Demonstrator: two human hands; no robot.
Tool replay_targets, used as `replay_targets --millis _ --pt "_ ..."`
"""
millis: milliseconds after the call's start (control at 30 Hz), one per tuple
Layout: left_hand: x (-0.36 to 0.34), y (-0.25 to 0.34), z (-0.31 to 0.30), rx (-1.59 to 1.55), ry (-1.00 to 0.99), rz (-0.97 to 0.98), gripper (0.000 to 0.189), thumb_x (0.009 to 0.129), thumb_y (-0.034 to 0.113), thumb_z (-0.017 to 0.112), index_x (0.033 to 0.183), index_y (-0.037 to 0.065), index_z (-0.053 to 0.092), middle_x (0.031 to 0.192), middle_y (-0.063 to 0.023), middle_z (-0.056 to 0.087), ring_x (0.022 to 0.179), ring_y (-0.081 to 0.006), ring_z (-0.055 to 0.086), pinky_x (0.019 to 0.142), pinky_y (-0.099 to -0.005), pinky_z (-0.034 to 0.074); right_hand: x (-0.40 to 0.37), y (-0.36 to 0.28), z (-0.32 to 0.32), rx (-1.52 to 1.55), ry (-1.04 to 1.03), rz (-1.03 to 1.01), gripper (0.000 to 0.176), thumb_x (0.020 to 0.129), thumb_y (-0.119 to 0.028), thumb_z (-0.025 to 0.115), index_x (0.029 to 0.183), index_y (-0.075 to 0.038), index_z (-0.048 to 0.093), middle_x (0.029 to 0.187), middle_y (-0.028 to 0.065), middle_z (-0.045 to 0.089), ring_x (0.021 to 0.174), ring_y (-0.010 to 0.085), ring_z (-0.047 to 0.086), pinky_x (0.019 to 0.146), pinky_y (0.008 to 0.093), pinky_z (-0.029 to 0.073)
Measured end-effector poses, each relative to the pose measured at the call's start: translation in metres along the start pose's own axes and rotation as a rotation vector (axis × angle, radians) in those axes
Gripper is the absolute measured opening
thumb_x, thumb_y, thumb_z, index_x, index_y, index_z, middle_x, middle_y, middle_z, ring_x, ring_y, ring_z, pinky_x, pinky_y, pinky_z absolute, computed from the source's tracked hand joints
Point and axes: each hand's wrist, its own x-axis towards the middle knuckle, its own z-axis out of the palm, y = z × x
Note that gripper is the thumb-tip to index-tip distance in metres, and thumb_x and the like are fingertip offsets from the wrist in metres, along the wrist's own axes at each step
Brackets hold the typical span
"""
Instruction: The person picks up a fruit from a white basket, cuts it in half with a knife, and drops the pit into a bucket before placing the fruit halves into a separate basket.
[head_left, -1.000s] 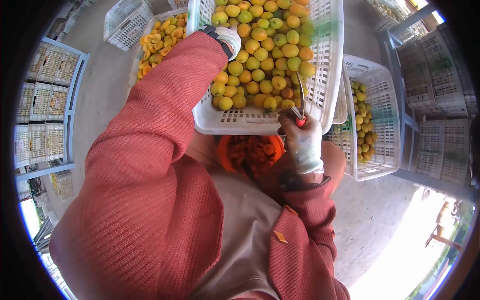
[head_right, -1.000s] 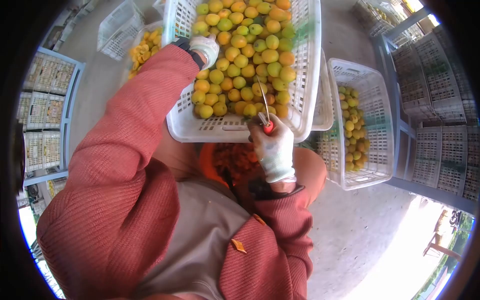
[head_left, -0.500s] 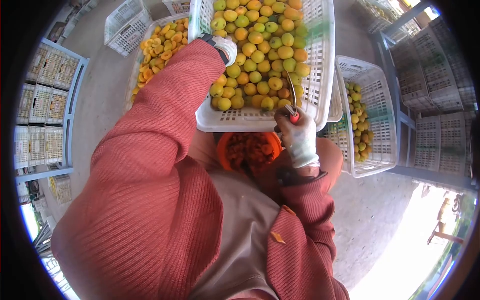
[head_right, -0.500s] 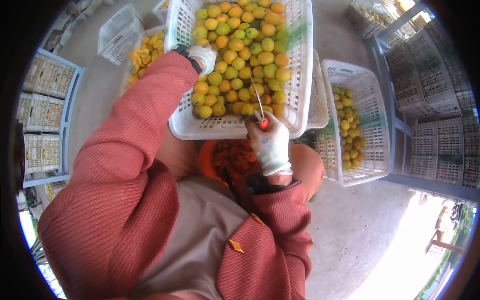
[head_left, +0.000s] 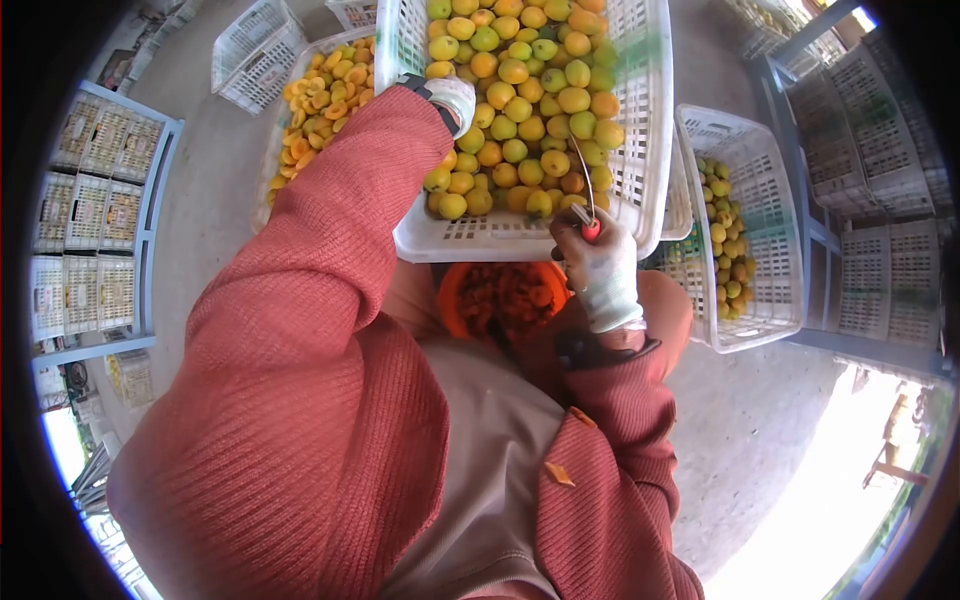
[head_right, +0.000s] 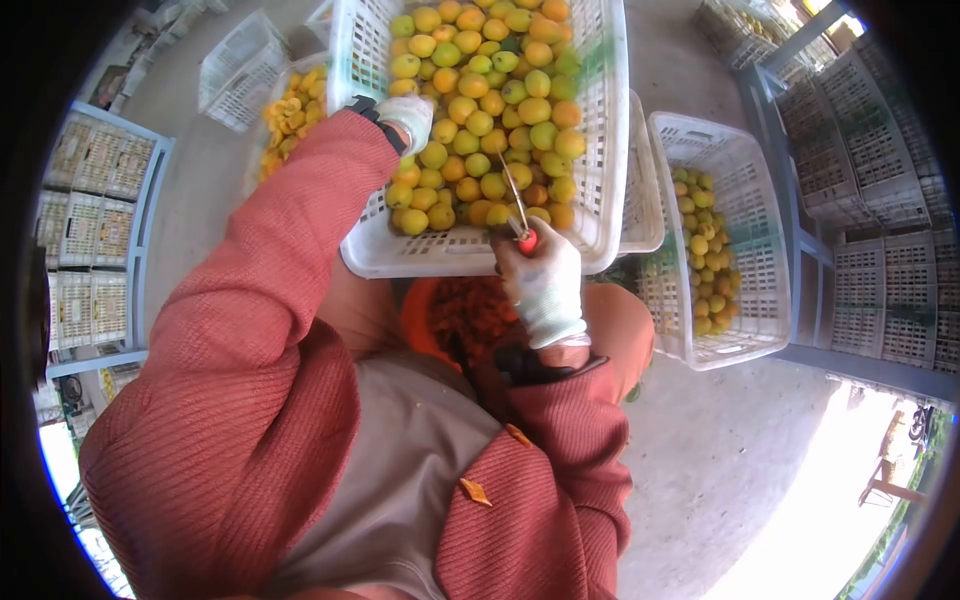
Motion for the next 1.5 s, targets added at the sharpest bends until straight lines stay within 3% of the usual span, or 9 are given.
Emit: replay_targets --millis 200,300,400,433,500,700,1100,1200,1500 --pt "0.010 -0.001 0.017 -0.132 0.122 -0.036 0.042 0.084 0.010 0.068 0.124 0.003 0.059 0.127 -0.0220 0.062 0.116 -0.0375 0.064 0.094 -0.0445 0.054 -0.002 -0.003 -0.003 0.006 0.000 0.037 0.016 0.085 -0.015 0.066 0.089 0.000 0.066 0.061 0.0078 0.064 0.058 0.0137 0.063 0.057 0.0296 0.050" --pt "-0.007 0.006 0.002 -0.239 0.076 0.185 0.046 0.078 0.017 0.075 0.119 0.000 0.062 0.116 -0.0249 0.065 0.110 -0.0388 0.065 0.092 -0.0416 0.054 -0.002 -0.005 -0.003 0.042 -0.003 0.073 0.017 0.085 -0.014 0.067 0.093 0.001 0.067 0.065 0.0075 0.066 0.061 0.0135 0.064 0.060 0.0286 0.051" --pt "-0.046 0.008 -0.011 -0.795 0.239 0.445 0.053 0.073 0.023 0.083 0.118 0.000 0.065 0.111 -0.0172 0.070 0.104 -0.0296 0.068 0.090 -0.0356 0.053 0.000 0.000 0.002 0.136 -0.007 0.109 0.014 0.090 -0.018 0.065 0.095 -0.005 0.069 0.069 0.0058 0.065 0.046 0.0082 0.051 0.041 0.0236 0.041" --pt "-0.061 0.012 -0.014 -0.796 0.241 0.447 0.053 0.073 0.023 0.083 0.118 0.000 0.065 0.111 -0.0172 0.070 0.104 -0.0296 0.068 0.090 -0.0356 0.053 0.001 0.000 0.002 0.135 -0.004 0.108 0.014 0.090 -0.018 0.065 0.095 -0.005 0.069 0.069 0.0058 0.065 0.046 0.0082 0.051 0.041 0.0236 0.041" --pt "-0.095 0.018 -0.022 -1.415 0.085 0.576 0.045 0.079 0.017 0.079 0.118 -0.001 0.065 0.113 -0.0114 0.069 0.107 -0.0198 0.064 0.090 -0.0297 0.051 0.002 -0.002 0.005 0.167 -0.055 0.187 0.019 0.088 -0.012 0.069 0.099 0.003 0.068 0.079 0.0064 0.069 0.064 0.0124 0.065 0.060 0.0273 0.052" --pt "-0.160 0.023 -0.019 -1.988 -0.125 0.572 0.051 0.083 0.010 0.076 0.129 -0.005 0.058 0.113 -0.0085 0.067 0.106 -0.0152 0.062 0.095 -0.0274 0.049 -0.010 -0.008 0.028 0.258 -0.089 0.161 0.022 0.089 -0.013 0.071 0.102 0.004 0.068 0.080 0.0053 0.068 0.064 0.0128 0.063 0.059 0.0273 0.052" --pt "-0.191 -0.009 -0.009 -1.912 -0.069 0.672 0.058 0.083 0.001 0.069 0.138 -0.001 0.051 0.126 -0.0091 0.061 0.115 -0.0185 0.059 0.104 -0.0299 0.045 -0.030 0.009 0.031 0.051 -0.131 0.029 0.025 0.084 -0.019 0.071 0.099 0.001 0.069 0.077 0.0116 0.068 0.072 0.0169 0.064 0.070 0.0326 0.052" --pt "-0.189 -0.018 -0.006 -1.851 -0.014 0.745 0.058 0.083 0.000 0.068 0.139 -0.001 0.051 0.128 -0.0084 0.060 0.115 -0.0183 0.059 0.102 -0.0297 0.046 -0.034 0.004 0.029 -0.138 -0.130 -0.081 0.027 0.085 -0.021 0.070 0.101 0.000 0.068 0.083 0.0206 0.069 0.077 0.0318 0.069 0.072 0.0377 0.053" --pt "-0.187 -0.030 -0.006 -1.822 -0.065 0.735 0.057 0.081 0.002 0.067 0.136 -0.003 0.055 0.124 -0.0093 0.062 0.116 -0.0189 0.058 0.102 -0.0292 0.046 -0.037 0.005 0.026 -0.245 -0.188 -0.108 0.024 0.086 -0.022 0.068 0.096 -0.001 0.067 0.080 0.0249 0.065 0.079 0.0448 0.064 0.069 0.0447 0.051"
